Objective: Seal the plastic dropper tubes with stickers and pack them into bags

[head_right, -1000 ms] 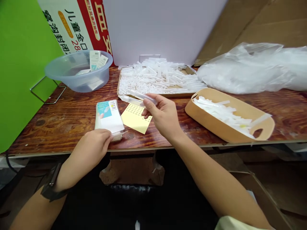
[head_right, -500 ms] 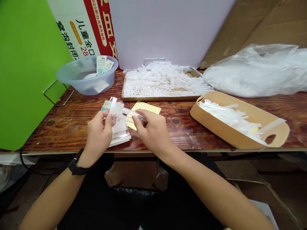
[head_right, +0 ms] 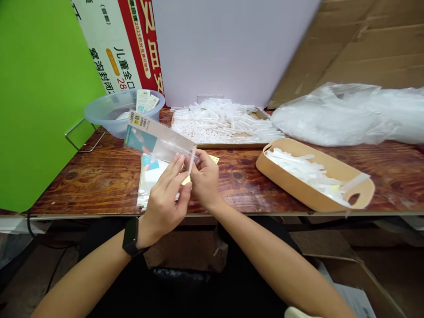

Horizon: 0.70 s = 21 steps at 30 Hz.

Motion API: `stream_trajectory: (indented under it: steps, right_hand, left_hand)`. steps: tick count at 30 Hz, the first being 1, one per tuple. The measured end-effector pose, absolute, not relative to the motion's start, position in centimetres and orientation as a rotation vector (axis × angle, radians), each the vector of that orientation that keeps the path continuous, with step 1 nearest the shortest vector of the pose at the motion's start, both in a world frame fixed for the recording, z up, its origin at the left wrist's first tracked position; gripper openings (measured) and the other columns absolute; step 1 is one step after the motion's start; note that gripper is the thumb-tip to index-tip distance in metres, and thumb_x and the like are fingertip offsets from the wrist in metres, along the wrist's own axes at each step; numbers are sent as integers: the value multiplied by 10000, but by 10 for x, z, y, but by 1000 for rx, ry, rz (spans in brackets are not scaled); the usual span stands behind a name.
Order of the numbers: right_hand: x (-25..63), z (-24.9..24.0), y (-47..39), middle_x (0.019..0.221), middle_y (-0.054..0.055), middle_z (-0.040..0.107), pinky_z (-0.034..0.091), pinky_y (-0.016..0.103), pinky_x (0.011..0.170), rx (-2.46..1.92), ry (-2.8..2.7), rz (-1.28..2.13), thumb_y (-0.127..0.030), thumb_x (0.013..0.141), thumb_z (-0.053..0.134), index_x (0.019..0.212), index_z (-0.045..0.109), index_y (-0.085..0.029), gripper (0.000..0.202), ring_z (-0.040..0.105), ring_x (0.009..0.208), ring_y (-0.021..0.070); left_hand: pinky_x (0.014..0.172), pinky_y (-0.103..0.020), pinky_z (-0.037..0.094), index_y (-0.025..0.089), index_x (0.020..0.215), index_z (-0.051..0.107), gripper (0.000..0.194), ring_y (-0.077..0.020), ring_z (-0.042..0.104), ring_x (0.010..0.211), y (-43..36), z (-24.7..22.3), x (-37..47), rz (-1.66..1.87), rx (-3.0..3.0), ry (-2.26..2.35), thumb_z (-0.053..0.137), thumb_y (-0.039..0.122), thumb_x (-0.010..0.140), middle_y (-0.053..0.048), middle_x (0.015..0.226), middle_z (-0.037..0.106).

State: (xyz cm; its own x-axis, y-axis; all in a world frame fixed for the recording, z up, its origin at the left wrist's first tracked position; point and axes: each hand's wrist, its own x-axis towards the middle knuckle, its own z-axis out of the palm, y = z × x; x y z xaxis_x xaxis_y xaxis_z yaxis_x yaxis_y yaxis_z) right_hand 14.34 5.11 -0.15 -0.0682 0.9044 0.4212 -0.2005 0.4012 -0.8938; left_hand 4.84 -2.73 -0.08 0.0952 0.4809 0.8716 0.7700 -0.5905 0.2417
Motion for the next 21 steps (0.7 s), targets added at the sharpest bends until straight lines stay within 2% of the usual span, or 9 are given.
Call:
stream_trajectory:
  steps: [3, 6, 8, 10, 13, 16, 19, 21]
  right_hand:
    - [147, 8, 53, 564, -59, 539, 429, 199, 468, -609, -1067, 1270, -457, 691, 767, 835, 578, -191, 357, 499, 474, 76]
    - [146, 13, 46, 545, -58, 511, 388, 180, 407, -565, -1002, 1446, -469, 648, 795, 709, 544, -179, 389, 474, 440, 60]
    - [144, 13, 36, 522, -47, 526, 404, 198, 392, -603, -1167, 1532, -480, 687, 765, 758, 575, -170, 370, 485, 420, 79]
    - [141, 11, 26, 536, -32, 562, 456, 222, 419, -638, -1361, 1527, -488, 743, 716, 858, 592, -163, 366, 522, 435, 101]
    - [139, 5, 15, 800, 21, 656, 549, 246, 542, -584, -1490, 1312, -442, 810, 662, 1007, 536, -196, 340, 640, 627, 133]
    - [138, -5, 11, 1088, 66, 620, 595, 282, 691, -494, -1629, 987, -324, 826, 663, 1160, 452, -239, 403, 676, 847, 159]
    - [137, -11, 12, 1105, 76, 625, 602, 312, 741, -463, -1763, 609, -220, 820, 664, 1175, 489, -229, 396, 670, 884, 176]
    - [137, -10, 14, 1062, 72, 658, 600, 314, 730, -476, -1777, 413, -191, 826, 652, 1123, 550, -222, 315, 667, 887, 190]
  left_hand:
    - [919, -379, 505, 152, 957, 554, 114, -213, 600, 1065, -29, 4, 34, -1916, -1880, -1536, 569, 208, 859, -120, 1066, 628]
    - [787, -293, 523, 174, 948, 567, 306, -169, 629, 894, -22, 11, 25, -2648, -1699, -1749, 689, 396, 776, -59, 937, 637]
    - [762, -266, 521, 181, 970, 587, 397, -158, 642, 850, -14, 18, 26, -3147, -1586, -1584, 741, 440, 712, -43, 923, 659]
    - [771, -249, 515, 182, 937, 612, 345, -141, 650, 817, -8, 24, 31, -3425, -1304, -1418, 768, 371, 694, -20, 895, 677]
    - [819, -242, 509, 178, 943, 635, 305, -138, 661, 849, -3, 28, 34, -3555, -877, -1425, 776, 256, 684, -7, 913, 694]
    - [872, -263, 505, 161, 993, 635, 307, -164, 664, 925, -3, 29, 29, -3640, -618, -1533, 740, 250, 719, -31, 958, 704]
    - [909, -275, 501, 152, 1033, 616, 301, -177, 656, 986, -3, 31, 22, -3684, -566, -1544, 702, 247, 760, -48, 1013, 699]
    - [919, -293, 505, 152, 1052, 603, 313, -191, 646, 1027, -4, 33, 20, -3707, -698, -1536, 664, 343, 811, -64, 1067, 687]
